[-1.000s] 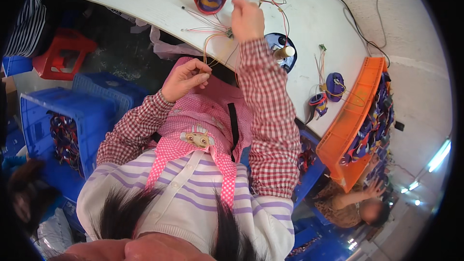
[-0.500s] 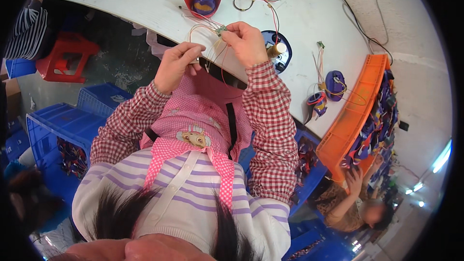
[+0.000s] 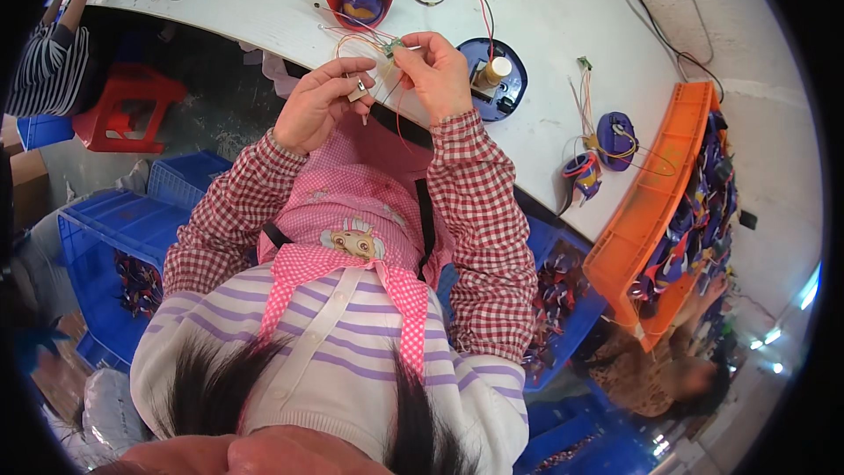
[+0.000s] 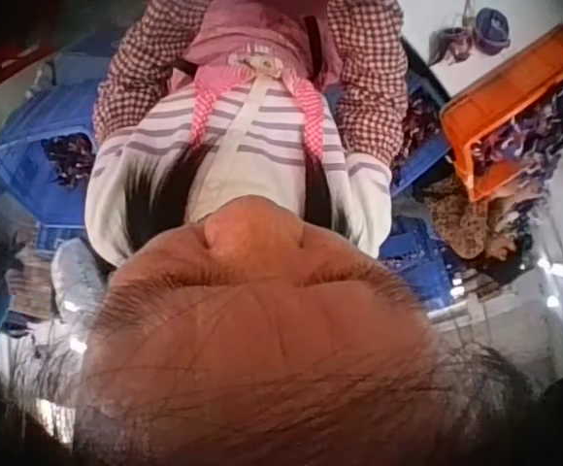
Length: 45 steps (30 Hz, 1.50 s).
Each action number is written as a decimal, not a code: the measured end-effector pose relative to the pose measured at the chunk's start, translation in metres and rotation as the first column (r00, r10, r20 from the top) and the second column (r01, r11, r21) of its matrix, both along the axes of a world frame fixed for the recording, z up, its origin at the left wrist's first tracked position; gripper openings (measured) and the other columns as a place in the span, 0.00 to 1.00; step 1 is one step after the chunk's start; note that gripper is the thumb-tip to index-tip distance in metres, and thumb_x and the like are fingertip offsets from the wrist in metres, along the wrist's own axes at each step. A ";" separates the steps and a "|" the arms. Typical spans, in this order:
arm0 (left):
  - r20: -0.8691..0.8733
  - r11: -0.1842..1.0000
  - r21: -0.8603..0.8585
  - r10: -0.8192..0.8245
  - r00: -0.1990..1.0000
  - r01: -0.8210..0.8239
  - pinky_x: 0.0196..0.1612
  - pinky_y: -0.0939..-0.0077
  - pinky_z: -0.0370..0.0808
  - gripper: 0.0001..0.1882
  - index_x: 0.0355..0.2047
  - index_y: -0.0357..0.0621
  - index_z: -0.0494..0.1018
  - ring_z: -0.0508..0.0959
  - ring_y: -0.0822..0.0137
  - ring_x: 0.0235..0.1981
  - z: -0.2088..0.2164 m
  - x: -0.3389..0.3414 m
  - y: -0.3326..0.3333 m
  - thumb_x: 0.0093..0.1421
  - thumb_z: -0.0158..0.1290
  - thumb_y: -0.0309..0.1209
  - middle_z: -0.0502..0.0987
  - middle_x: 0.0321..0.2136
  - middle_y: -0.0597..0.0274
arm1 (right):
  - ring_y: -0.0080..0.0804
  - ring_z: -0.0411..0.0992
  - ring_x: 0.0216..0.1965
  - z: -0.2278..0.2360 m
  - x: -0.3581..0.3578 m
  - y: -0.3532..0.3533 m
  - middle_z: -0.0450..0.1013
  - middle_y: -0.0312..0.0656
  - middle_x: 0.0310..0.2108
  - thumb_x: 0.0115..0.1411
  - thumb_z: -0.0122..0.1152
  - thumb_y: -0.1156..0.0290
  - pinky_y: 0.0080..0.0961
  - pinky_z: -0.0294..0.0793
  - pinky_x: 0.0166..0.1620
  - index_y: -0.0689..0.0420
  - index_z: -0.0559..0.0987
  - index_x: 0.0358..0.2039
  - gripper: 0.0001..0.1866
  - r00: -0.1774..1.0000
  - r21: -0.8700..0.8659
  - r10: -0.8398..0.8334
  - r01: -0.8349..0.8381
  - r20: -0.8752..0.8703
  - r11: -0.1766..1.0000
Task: Assembling and testing small toy components at an industrial workbench.
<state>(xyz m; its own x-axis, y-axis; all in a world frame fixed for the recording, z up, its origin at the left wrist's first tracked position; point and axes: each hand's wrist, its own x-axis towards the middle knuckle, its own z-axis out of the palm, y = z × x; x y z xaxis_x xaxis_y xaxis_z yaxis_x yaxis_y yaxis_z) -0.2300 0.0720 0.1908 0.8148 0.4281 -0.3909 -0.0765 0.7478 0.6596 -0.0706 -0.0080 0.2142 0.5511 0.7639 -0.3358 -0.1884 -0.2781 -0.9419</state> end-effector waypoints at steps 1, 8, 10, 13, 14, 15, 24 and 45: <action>0.019 1.000 -0.008 0.008 1.000 -0.008 0.32 0.86 0.74 0.15 0.48 0.34 0.67 0.74 0.72 0.30 0.002 0.000 0.000 0.61 0.43 0.22 0.71 0.36 0.56 | 0.23 0.68 0.26 -0.003 -0.004 -0.001 0.70 0.38 0.25 0.53 0.59 0.76 0.14 0.68 0.31 0.62 0.76 0.37 0.10 0.970 0.014 0.003 -0.006 0.245 1.000; 0.094 0.996 0.087 -0.002 0.996 -0.006 0.33 0.86 0.76 0.17 0.50 0.34 0.64 0.76 0.71 0.30 0.008 -0.008 0.000 0.60 0.46 0.19 0.71 0.36 0.55 | 0.31 0.67 0.30 0.020 -0.031 -0.020 0.68 0.40 0.30 0.50 0.59 0.78 0.21 0.67 0.34 0.59 0.76 0.36 0.11 0.546 0.126 0.041 -0.263 0.837 0.956; 0.097 0.992 0.128 -0.017 0.995 0.005 0.32 0.86 0.76 0.18 0.51 0.34 0.64 0.76 0.71 0.30 0.007 -0.011 0.001 0.59 0.47 0.19 0.71 0.36 0.54 | 0.33 0.66 0.31 0.022 -0.033 -0.022 0.68 0.40 0.31 0.50 0.59 0.79 0.22 0.67 0.35 0.58 0.77 0.36 0.11 0.544 0.154 0.056 -0.332 0.837 0.931; 0.099 0.994 0.104 -0.049 0.994 0.039 0.31 0.87 0.77 0.19 0.51 0.34 0.63 0.76 0.71 0.27 0.003 -0.015 0.005 0.58 0.49 0.18 0.73 0.35 0.53 | 0.31 0.67 0.33 0.015 -0.034 -0.026 0.68 0.40 0.34 0.50 0.59 0.80 0.21 0.68 0.35 0.59 0.77 0.36 0.11 0.548 0.030 0.244 -0.442 0.800 0.896; 0.099 0.994 0.096 -0.058 0.993 0.048 0.31 0.87 0.77 0.20 0.51 0.34 0.63 0.77 0.71 0.26 0.002 -0.016 0.005 0.58 0.50 0.18 0.73 0.34 0.53 | 0.31 0.68 0.34 0.013 -0.034 -0.027 0.69 0.40 0.35 0.50 0.59 0.81 0.21 0.68 0.35 0.59 0.77 0.37 0.11 0.544 -0.009 0.306 -0.481 0.782 0.877; 0.097 0.994 0.096 -0.053 0.994 0.044 0.31 0.87 0.77 0.20 0.51 0.34 0.63 0.77 0.71 0.26 0.003 -0.017 0.005 0.58 0.50 0.18 0.73 0.34 0.53 | 0.31 0.68 0.34 0.012 -0.034 -0.027 0.69 0.40 0.35 0.50 0.59 0.81 0.21 0.68 0.35 0.59 0.77 0.37 0.11 0.544 -0.007 0.308 -0.485 0.780 0.875; -0.022 0.983 0.146 -0.107 0.994 0.109 0.30 0.85 0.78 0.22 0.51 0.34 0.63 0.76 0.71 0.25 0.012 -0.021 0.004 0.56 0.52 0.18 0.75 0.31 0.53 | 0.28 0.67 0.31 0.007 -0.043 -0.030 0.69 0.39 0.32 0.52 0.58 0.80 0.18 0.67 0.31 0.60 0.76 0.34 0.08 0.208 0.030 0.102 -0.548 0.973 0.836; -0.029 0.908 0.386 -0.165 0.986 0.163 0.27 0.87 0.74 0.20 0.49 0.34 0.64 0.75 0.72 0.23 0.016 -0.018 -0.003 0.54 0.46 0.17 0.73 0.27 0.57 | 0.29 0.68 0.26 0.015 -0.030 -0.032 0.68 0.40 0.30 0.56 0.57 0.73 0.20 0.69 0.30 0.60 0.77 0.36 0.08 0.786 0.025 0.197 -0.260 0.586 0.965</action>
